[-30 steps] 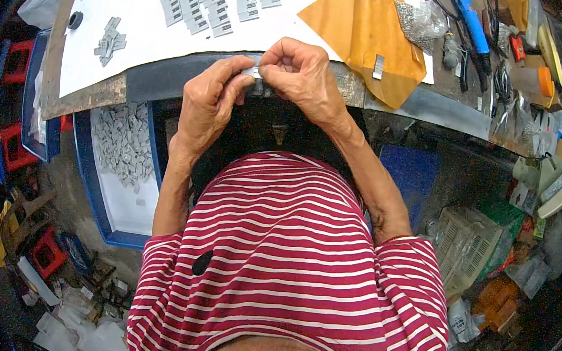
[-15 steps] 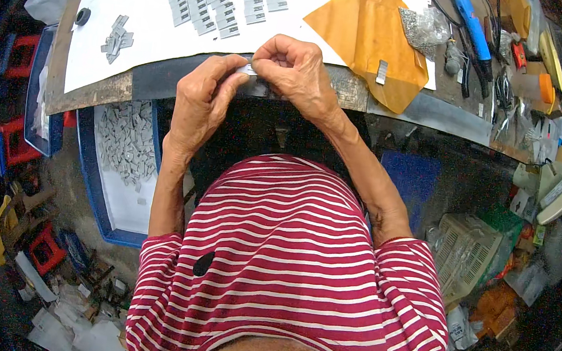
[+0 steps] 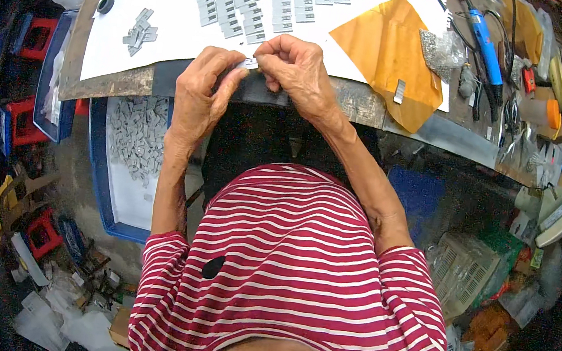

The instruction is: The person is manually assembling or sorting small metal components at a workbench.

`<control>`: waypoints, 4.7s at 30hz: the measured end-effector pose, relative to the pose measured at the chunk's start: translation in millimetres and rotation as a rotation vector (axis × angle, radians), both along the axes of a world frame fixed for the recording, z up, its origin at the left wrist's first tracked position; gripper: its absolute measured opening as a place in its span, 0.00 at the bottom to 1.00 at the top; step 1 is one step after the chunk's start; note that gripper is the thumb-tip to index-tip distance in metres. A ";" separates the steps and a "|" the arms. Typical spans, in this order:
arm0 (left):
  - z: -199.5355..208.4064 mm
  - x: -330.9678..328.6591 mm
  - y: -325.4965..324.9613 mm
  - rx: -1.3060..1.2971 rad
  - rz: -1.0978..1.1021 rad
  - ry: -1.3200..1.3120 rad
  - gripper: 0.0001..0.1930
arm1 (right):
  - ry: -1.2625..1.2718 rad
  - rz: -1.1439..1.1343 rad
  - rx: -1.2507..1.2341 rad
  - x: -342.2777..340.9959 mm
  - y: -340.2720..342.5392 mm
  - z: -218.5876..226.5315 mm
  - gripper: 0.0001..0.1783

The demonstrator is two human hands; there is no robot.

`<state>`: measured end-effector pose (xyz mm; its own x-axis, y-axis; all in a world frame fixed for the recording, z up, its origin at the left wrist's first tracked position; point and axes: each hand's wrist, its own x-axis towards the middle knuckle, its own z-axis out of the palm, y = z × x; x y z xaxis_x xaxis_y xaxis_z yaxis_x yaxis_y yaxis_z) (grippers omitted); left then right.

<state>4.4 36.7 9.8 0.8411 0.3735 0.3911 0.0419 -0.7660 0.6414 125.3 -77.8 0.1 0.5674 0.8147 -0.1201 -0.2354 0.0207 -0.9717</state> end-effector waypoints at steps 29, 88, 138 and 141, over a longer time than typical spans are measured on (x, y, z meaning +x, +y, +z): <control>-34.5 11.3 58.1 0.268 0.349 0.161 0.08 | -0.248 -0.127 -0.094 -6.4 -12.0 -9.0 0.05; -28.6 -29.8 125.4 0.370 0.555 0.094 0.08 | -0.262 -0.106 -0.059 -7.6 -13.1 -16.8 0.06; -16.8 -23.8 117.9 0.087 0.455 -0.012 0.09 | -1.460 -0.108 -0.424 100.0 -157.0 -11.1 0.06; -10.1 -24.5 113.3 -0.011 0.421 -0.036 0.09 | -1.465 -0.057 -0.415 104.5 -156.7 -9.4 0.06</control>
